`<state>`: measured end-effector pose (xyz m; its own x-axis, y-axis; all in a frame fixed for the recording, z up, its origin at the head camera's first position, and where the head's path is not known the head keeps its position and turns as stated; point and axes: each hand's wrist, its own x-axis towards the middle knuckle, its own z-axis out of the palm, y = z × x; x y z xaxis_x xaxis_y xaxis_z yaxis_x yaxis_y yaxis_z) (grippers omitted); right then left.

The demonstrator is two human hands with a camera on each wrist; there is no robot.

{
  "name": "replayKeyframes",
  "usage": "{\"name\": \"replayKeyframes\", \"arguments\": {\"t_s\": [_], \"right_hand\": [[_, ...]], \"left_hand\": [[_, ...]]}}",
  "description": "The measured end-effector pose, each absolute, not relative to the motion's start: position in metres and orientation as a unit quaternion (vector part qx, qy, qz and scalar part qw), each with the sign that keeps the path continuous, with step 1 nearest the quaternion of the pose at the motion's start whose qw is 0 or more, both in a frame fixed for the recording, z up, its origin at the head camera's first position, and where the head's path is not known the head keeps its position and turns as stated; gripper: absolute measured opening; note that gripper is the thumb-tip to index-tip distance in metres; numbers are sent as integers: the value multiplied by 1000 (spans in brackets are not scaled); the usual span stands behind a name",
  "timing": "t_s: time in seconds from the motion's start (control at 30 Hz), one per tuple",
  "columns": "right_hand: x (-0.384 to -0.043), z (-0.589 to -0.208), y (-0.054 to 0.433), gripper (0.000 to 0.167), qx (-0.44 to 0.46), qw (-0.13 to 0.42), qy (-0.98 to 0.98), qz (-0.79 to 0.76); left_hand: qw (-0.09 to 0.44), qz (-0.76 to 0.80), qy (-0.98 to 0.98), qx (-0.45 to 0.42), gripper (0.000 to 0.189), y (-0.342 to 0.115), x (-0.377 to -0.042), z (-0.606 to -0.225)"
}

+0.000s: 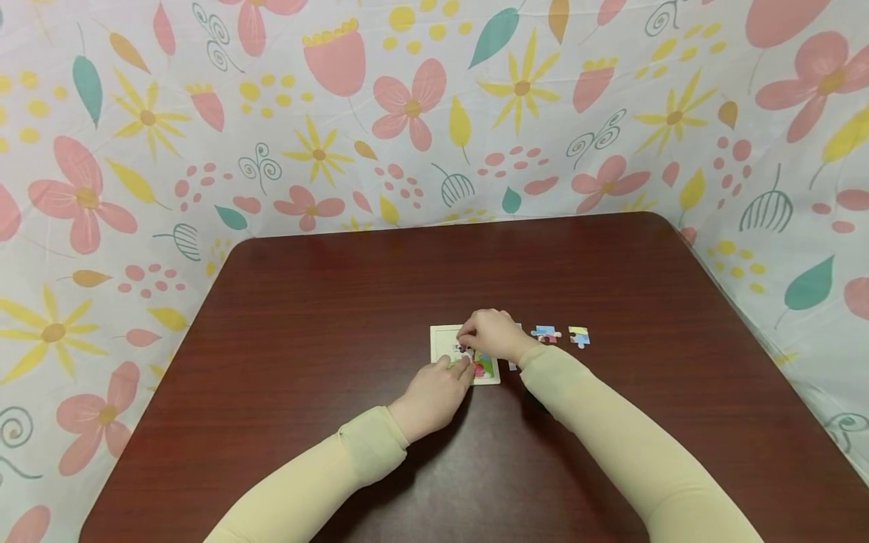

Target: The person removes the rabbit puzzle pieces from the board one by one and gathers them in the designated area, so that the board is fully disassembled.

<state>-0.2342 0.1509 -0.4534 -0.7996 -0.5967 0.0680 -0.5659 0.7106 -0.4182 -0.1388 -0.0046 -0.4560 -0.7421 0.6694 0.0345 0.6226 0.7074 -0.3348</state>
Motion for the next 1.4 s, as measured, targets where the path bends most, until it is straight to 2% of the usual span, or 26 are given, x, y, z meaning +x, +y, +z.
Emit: {"name": "replayKeyframes", "arguments": {"t_s": [0.4, 0.6, 0.83, 1.17, 1.4], "right_hand": [[-236, -454, 150, 6, -306, 49, 926, -214], [-238, -454, 149, 6, -288, 80, 930, -216], [-238, -455, 150, 5, -282, 89, 930, -219], [-238, -451, 148, 5, -280, 87, 931, -217], [-239, -452, 147, 5, -277, 95, 931, -218]], "left_hand": [[114, 173, -914, -347, 30, -2, -136, -456], [99, 205, -905, -359, 41, 1, -139, -457], [46, 257, -895, -363, 47, 6, -141, -456], [58, 215, -911, -346, 38, 6, -140, -450], [51, 185, -914, -358, 40, 4, -140, -448]]}}
